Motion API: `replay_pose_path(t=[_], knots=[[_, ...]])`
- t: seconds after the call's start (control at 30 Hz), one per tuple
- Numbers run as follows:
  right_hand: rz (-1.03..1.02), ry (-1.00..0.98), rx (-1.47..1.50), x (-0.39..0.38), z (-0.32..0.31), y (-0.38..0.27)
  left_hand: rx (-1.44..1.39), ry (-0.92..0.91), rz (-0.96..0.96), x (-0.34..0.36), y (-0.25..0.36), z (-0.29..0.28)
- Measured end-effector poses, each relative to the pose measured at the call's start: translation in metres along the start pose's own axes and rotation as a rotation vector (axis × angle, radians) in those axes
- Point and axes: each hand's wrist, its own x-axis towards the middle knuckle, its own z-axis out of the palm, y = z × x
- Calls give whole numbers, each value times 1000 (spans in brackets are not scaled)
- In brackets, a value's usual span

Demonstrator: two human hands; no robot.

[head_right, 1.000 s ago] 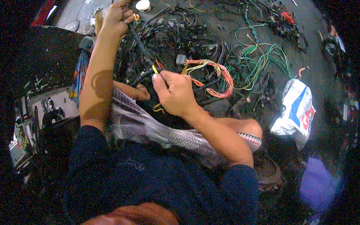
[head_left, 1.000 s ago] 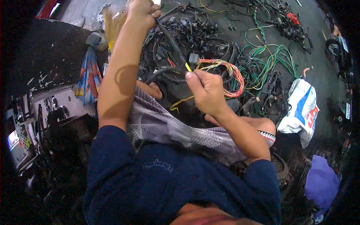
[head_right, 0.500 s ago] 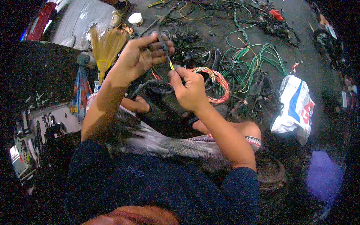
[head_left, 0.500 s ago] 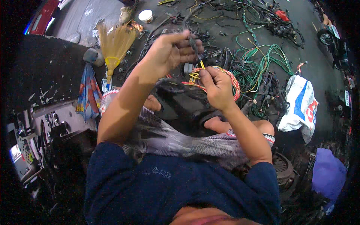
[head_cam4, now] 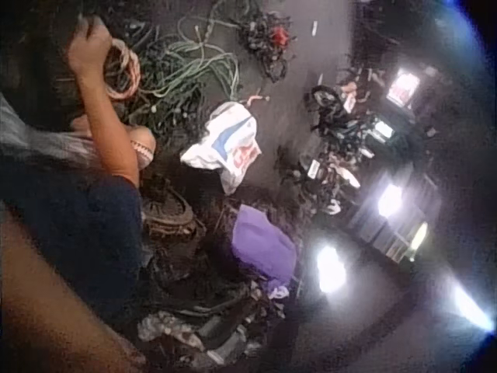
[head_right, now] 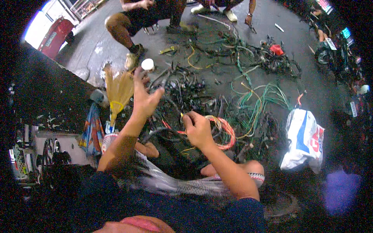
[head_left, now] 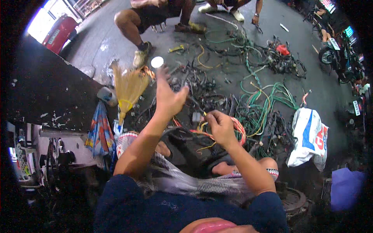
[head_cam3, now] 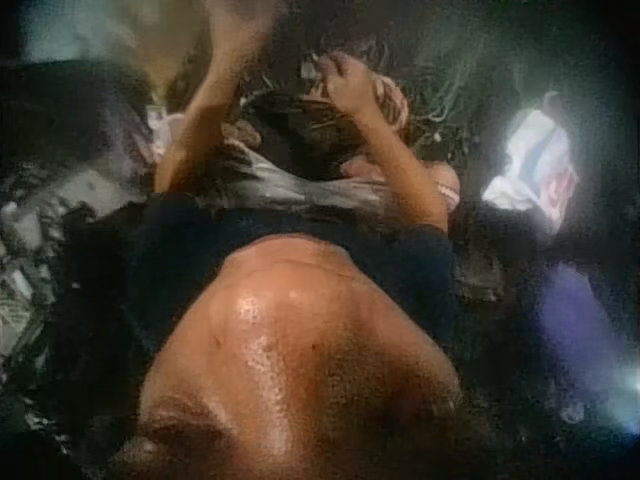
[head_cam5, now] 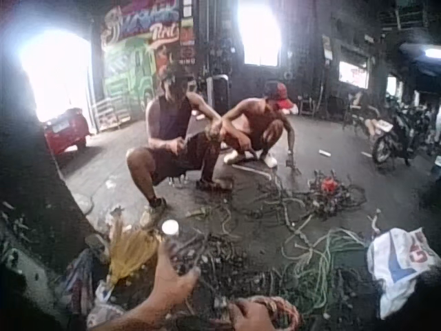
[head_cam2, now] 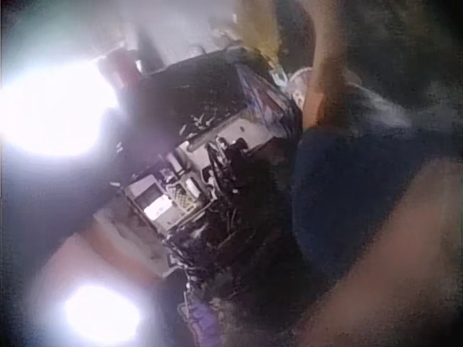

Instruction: The person is inspecting and repairing a complex automotive wire harness, working with connectors and protective sleeves.

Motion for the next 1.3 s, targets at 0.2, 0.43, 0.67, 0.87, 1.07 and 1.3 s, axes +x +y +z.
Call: replay_pose_path(t=[0.2, 0.43, 0.67, 0.87, 1.07, 1.3], knots=[[-77, -36, -156, 5, -23, -12, 220, -764, 405, -32, 16, 2], [-294, 49, -460, 4, -40, -20, 399, -613, 151, -52, 16, 32], [-347, 288, -640, 11, -38, 2, 510, -684, 11, -47, 20, 27], [-504, 391, -707, 26, -37, 25, 331, -810, -36, -59, 14, 38], [-572, 436, -606, 36, -23, 44, -31, -951, -497, -71, 21, 40], [-533, 401, -627, 41, -21, 33, 58, -852, -452, -54, 0, 35]])
